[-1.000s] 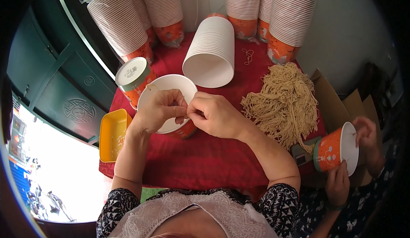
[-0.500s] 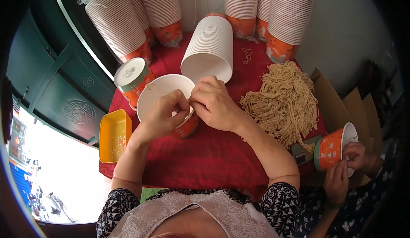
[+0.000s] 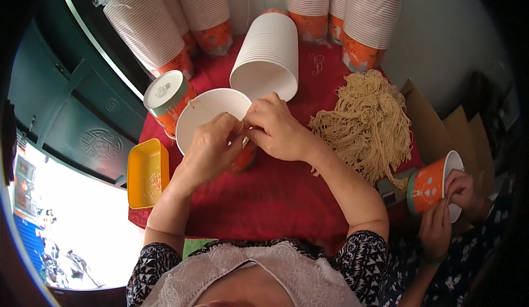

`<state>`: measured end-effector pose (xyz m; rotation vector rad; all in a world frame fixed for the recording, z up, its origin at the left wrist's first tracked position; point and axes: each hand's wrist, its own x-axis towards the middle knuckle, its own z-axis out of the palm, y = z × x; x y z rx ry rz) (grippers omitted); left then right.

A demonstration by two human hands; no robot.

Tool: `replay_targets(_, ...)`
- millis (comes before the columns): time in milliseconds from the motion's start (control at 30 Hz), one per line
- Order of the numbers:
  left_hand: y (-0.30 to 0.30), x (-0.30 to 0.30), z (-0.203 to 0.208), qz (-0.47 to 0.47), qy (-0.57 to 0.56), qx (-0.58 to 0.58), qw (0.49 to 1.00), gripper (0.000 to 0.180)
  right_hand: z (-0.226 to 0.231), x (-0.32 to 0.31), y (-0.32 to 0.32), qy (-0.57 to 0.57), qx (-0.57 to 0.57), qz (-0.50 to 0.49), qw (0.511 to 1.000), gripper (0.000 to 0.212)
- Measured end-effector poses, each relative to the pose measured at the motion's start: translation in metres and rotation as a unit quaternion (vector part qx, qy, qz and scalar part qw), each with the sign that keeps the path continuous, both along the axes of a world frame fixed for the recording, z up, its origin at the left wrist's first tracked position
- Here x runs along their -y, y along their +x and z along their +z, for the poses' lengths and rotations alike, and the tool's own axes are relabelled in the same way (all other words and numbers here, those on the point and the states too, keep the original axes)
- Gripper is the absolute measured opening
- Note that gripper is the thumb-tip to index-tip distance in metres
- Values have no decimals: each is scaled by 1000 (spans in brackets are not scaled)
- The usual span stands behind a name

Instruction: Assembling decorative paper buckets by threading and tying yellow string handles through holes.

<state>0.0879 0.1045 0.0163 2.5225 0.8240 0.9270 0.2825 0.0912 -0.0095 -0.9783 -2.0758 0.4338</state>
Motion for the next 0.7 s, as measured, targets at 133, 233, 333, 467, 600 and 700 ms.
replay_targets(133,-1,-5,-4,0,-34,26,999,13,1,-4,3,-5,-19,11,1000,12)
replay_targets(233,-5,-9,-1,-4,-103,37,994,11,2,-6,1,-23,-45,9,999,10)
replay_targets(333,-11,-14,3,-6,-173,41,984,13,7,-3,-3,-34,-68,19,997,8)
replay_targets(467,-15,-19,4,-30,-297,50,953,10,14,2,-3,-7,-43,15,999,9)
replay_targets(600,-18,-21,4,-45,-344,50,937,10,17,9,-6,32,-17,6,999,10)
replay_targets(700,-22,-23,3,-31,-328,50,943,10,19,12,-6,69,9,21,997,10)
